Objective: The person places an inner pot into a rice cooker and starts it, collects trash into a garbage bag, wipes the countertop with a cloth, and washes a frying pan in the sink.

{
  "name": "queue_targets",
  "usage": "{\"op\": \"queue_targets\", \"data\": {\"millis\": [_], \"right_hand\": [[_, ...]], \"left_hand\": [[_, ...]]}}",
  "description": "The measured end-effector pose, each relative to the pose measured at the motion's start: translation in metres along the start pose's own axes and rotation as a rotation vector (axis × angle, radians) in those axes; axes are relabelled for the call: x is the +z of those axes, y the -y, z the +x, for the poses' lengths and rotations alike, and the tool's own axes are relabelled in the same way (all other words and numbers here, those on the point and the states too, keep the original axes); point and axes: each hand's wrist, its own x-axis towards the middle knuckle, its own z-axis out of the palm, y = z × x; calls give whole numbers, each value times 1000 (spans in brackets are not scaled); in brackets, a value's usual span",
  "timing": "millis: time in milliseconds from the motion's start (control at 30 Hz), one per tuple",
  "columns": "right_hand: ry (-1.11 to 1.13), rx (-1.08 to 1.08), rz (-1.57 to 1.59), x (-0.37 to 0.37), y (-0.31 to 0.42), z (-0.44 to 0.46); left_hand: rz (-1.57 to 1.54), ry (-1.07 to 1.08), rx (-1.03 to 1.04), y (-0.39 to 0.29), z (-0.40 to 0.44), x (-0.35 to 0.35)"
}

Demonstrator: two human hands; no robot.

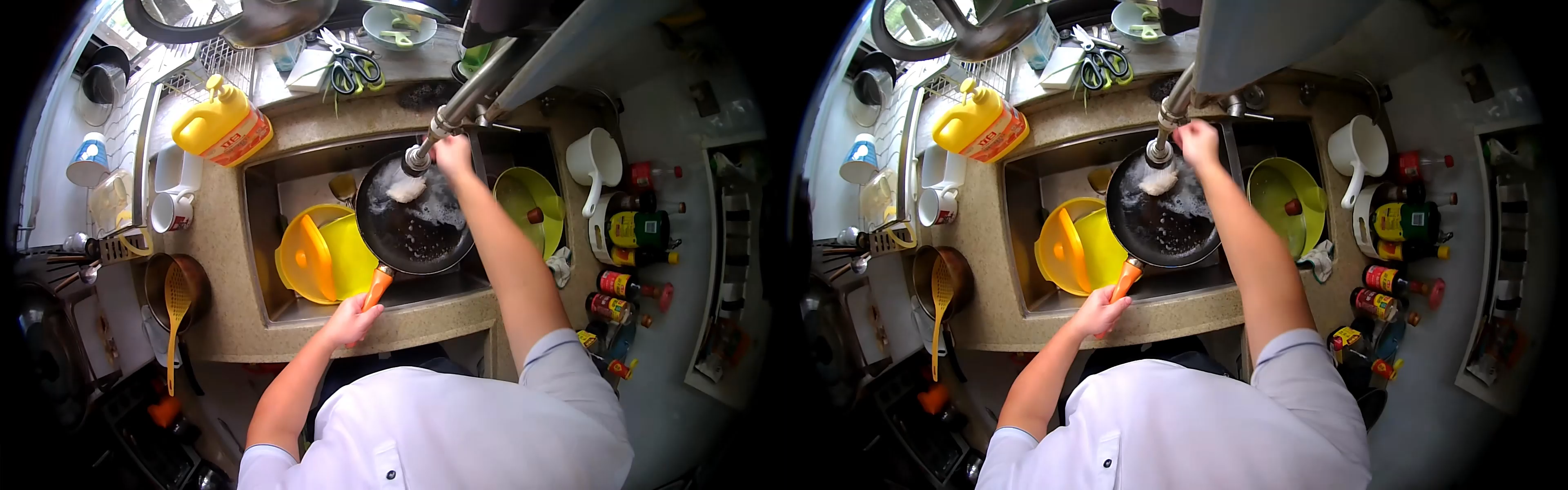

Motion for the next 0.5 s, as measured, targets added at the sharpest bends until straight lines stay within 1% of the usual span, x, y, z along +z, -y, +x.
{"op": "queue_targets", "data": {"millis": [33, 100, 167, 200, 233, 300, 367, 400, 433, 500], "right_hand": [[-5, -82, -176, 3, -15, -23], [-59, -382, -705, 19, -21, -59], [-160, -323, -602, 49, -12, -71], [-143, -362, -689, 61, -8, -78], [-127, -457, -724, 73, -7, -82], [198, -538, -498, 73, -12, -103], [279, -917, -661, 53, -11, -128], [420, -923, -632, 37, -8, -135], [420, -924, -633, 20, -3, -135], [611, -850, -782, -9, 5, -130]], "left_hand": [[-1, -2, 1, 0, 3, 0], [33, 4, 21, -2, 9, 0], [-8, 11, 16, 2, 18, 2], [-53, 16, 9, 6, 20, 3], [-48, 20, 3, 8, 23, 3], [-60, -32, 46, 12, 25, 3], [-57, -39, 39, 11, 21, 0], [-60, -54, 34, 11, 18, -2], [-60, -54, 36, 17, 16, -4], [100, -118, 174, 30, 15, -8]]}}
